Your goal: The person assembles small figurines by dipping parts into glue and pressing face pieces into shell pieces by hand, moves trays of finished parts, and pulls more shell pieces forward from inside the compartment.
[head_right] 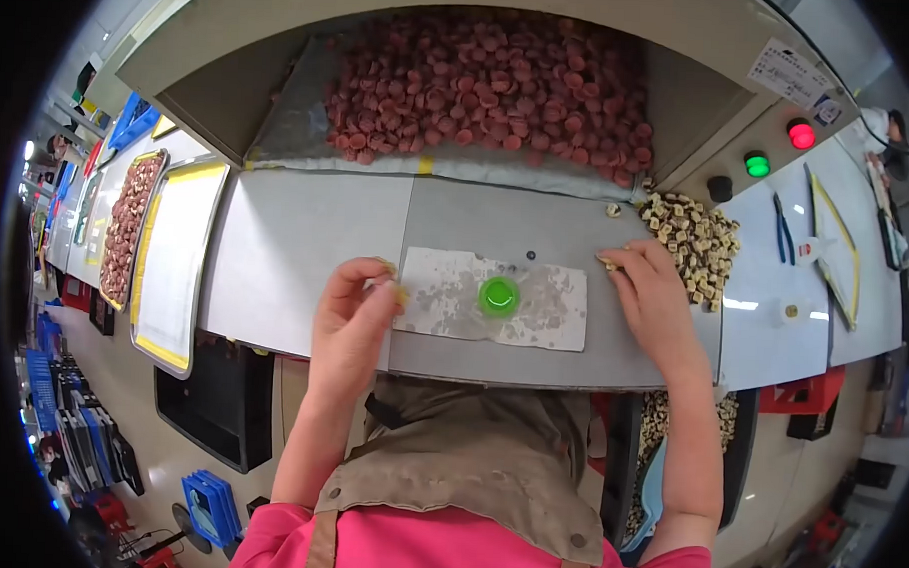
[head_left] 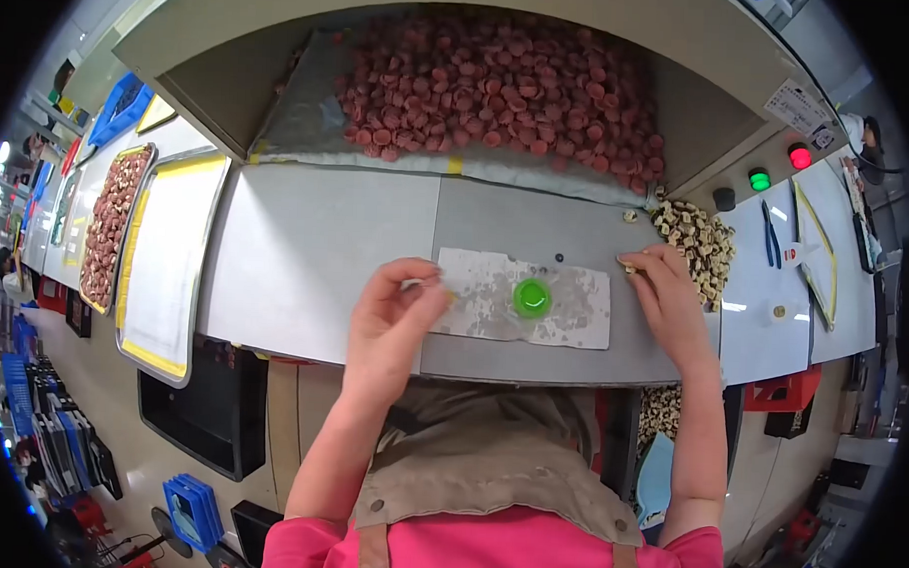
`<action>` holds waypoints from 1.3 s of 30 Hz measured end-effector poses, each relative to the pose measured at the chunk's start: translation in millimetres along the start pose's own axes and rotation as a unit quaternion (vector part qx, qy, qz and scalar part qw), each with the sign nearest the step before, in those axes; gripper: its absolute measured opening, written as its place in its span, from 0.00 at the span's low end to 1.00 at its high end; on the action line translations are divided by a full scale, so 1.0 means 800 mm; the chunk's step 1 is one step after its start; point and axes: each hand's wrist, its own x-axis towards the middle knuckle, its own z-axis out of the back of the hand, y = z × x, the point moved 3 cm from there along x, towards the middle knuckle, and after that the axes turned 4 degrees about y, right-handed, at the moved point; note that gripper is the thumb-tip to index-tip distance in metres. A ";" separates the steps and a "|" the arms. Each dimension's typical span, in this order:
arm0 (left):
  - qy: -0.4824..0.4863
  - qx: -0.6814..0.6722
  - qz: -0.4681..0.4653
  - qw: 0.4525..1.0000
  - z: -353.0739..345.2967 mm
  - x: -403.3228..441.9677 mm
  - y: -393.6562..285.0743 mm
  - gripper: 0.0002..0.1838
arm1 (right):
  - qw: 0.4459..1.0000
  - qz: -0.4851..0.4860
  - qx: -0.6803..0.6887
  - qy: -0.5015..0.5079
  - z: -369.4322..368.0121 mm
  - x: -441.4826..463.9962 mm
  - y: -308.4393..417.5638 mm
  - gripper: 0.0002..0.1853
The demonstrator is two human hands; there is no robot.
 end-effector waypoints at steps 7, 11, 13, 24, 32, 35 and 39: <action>0.098 -0.077 0.073 0.990 -0.054 -0.011 0.018 0.13 | 0.998 0.010 0.025 -0.052 -0.019 -0.004 -0.008 0.13; 0.112 -0.080 0.108 0.985 -0.059 -0.015 0.027 0.15 | 0.995 -0.033 0.081 -0.043 -0.011 -0.016 0.003 0.15; 0.110 -0.110 0.121 0.980 -0.058 -0.016 0.029 0.14 | 0.990 -0.065 0.118 -0.041 -0.004 -0.019 0.001 0.16; 0.112 -0.206 0.124 0.964 -0.043 -0.016 0.032 0.16 | 0.998 0.020 -0.014 -0.050 -0.007 0.000 0.004 0.09; 0.079 -0.259 0.153 0.950 -0.036 -0.014 0.031 0.18 | 0.999 -0.003 -0.021 -0.031 -0.008 0.003 0.011 0.08; 0.102 -0.279 0.153 0.942 -0.032 -0.015 0.031 0.18 | 0.999 -0.008 -0.016 -0.029 -0.007 0.005 0.010 0.08; 0.099 -0.297 0.174 0.934 -0.035 -0.016 0.035 0.17 | 0.990 -0.099 0.104 0.004 -0.001 0.005 0.029 0.08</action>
